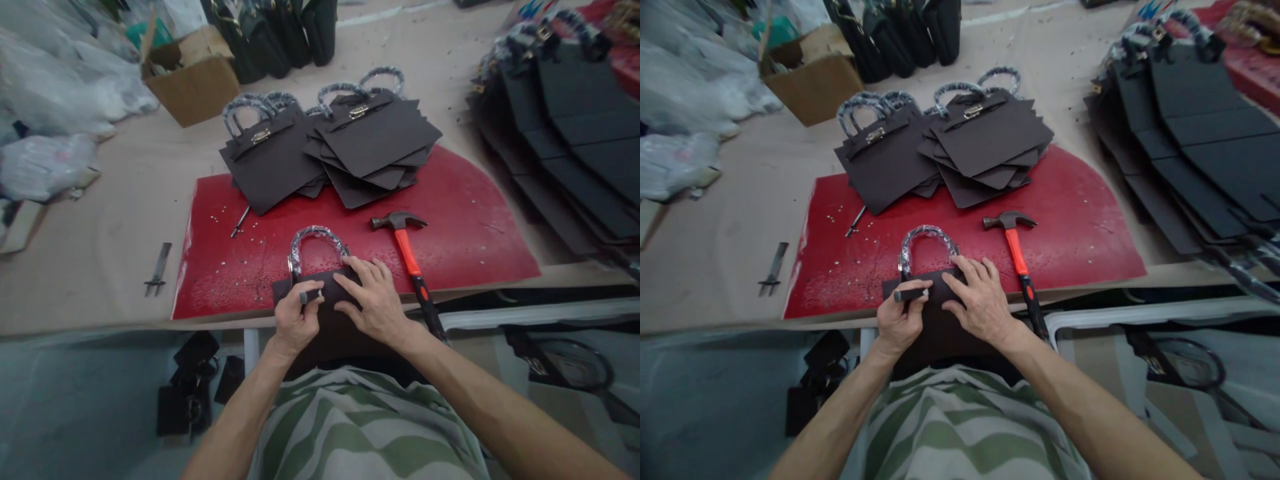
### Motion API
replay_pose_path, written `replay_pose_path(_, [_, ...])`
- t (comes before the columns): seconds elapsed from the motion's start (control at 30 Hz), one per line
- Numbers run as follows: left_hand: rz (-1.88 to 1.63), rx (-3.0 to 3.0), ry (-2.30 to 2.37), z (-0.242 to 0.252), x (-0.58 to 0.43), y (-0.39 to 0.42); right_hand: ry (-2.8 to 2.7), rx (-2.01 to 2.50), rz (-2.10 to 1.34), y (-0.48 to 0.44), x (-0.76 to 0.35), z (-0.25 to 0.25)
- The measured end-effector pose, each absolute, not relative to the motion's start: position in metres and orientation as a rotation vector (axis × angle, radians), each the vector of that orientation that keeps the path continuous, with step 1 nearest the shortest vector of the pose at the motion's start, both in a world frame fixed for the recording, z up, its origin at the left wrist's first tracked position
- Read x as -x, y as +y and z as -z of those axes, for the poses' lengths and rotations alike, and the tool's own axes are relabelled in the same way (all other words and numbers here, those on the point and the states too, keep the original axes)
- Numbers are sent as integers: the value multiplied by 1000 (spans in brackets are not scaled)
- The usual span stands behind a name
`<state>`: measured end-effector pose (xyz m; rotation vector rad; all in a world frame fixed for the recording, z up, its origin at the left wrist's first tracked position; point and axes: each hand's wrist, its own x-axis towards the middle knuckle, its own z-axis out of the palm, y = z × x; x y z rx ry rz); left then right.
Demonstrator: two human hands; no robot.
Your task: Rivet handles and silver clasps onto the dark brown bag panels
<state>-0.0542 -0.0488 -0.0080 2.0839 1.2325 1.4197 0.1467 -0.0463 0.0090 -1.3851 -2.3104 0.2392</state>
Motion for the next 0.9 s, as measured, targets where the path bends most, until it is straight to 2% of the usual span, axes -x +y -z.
replay_pose_path(0.9, [-1390,-1877,1350,10,53,-54,-2381,1416,-187,-45,-143,-8])
